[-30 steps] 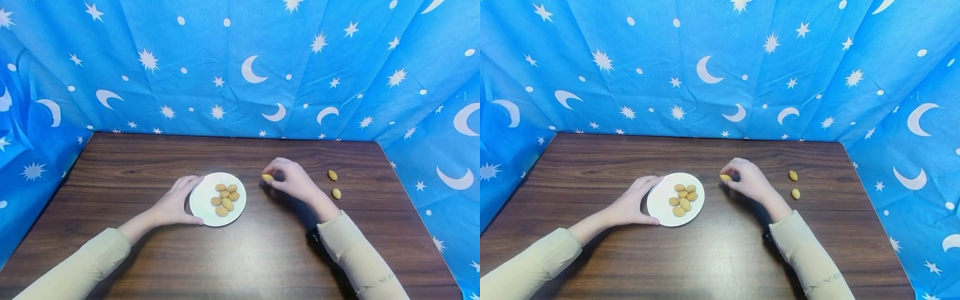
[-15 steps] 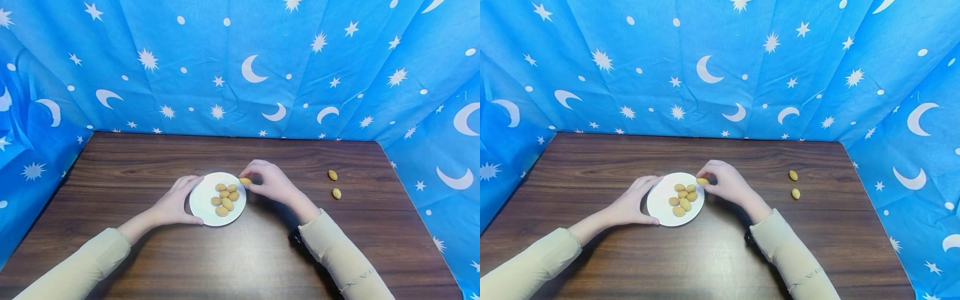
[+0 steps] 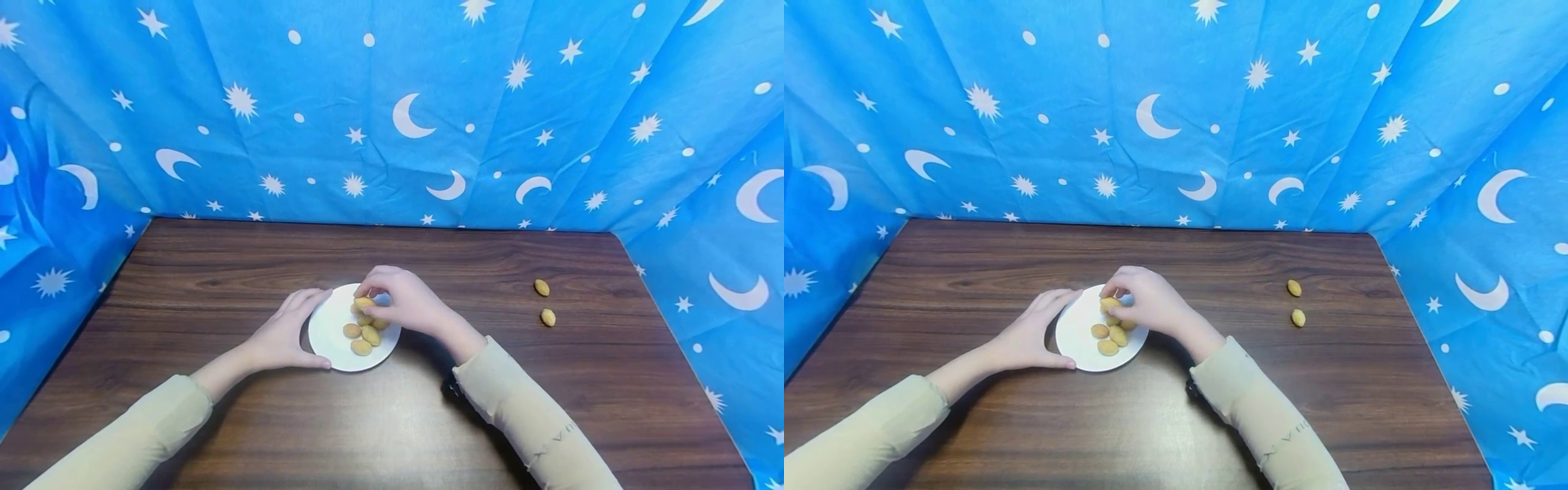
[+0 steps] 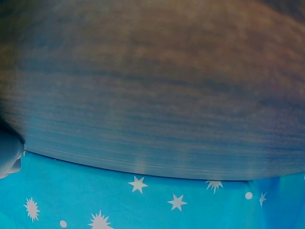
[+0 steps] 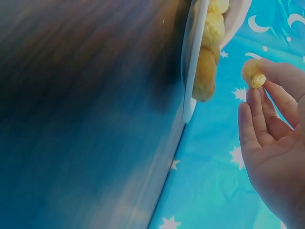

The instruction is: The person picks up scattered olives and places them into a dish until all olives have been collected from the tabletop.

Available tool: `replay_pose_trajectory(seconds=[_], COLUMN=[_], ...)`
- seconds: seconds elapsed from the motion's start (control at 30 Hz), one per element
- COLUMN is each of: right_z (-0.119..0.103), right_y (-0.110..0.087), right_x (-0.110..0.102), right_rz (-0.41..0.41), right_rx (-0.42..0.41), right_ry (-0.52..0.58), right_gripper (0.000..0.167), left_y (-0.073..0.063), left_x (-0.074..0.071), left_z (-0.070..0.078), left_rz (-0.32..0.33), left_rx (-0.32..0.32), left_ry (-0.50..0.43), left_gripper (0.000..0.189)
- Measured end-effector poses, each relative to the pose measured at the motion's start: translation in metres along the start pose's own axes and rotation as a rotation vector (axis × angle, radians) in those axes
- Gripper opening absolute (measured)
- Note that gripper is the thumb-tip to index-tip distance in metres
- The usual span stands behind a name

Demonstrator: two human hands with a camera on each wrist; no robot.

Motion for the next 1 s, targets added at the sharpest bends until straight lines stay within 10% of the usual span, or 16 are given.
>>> replay_pose_trajectory(seconds=[1.0], right_z=[-0.012], right_y=[0.025], right_x=[0.039], right_rz=[-0.119], right_rx=[-0.016], right_ry=[-0.216], right_gripper=[0.018], left_y=[-0.001], left_x=[0.001], left_z=[-0.002], left_rz=[-0.005], left_rx=[-0.013], left_ry=[-0.004], left_gripper=[0.125])
Point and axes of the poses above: each hand's wrist, its own y-axis towards the middle knuckle, its own x-axis out of the palm, z = x × y, the point moved 5 cm from there along y, towards the middle knuckle, and after that the axes turned 14 degrees about x, right-handed, at the moved point
